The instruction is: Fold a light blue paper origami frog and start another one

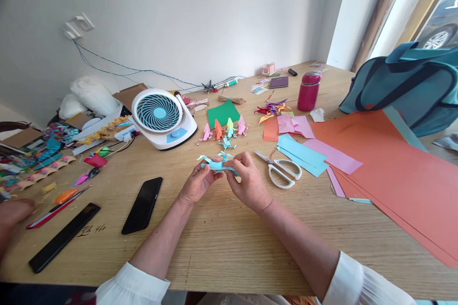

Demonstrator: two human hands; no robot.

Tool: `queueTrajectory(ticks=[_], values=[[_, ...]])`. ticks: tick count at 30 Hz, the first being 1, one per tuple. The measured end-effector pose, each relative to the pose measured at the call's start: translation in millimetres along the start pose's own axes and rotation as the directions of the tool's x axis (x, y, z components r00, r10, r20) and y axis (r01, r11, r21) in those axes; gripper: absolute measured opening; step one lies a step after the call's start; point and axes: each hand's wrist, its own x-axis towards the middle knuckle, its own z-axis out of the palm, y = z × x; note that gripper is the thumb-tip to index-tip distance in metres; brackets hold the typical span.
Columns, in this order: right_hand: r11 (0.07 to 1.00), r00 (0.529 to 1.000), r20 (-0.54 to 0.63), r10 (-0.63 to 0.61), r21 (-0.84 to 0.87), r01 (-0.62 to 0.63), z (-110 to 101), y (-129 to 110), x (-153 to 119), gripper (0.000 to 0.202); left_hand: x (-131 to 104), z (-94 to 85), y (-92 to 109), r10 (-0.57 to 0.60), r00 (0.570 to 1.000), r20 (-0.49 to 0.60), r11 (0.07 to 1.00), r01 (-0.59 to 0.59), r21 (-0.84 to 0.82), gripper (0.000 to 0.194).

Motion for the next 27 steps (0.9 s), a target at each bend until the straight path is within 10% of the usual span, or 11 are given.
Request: queueTrajectory(ticks=[27], values=[[0.998,1.0,0.004,0.025,-0.051,-0.025,0.8,5.6,-0.9,0.021,1.2,9.2,-5.6,0.095,0.993,-0.066,0.988,-0.086,0.13,0.037]])
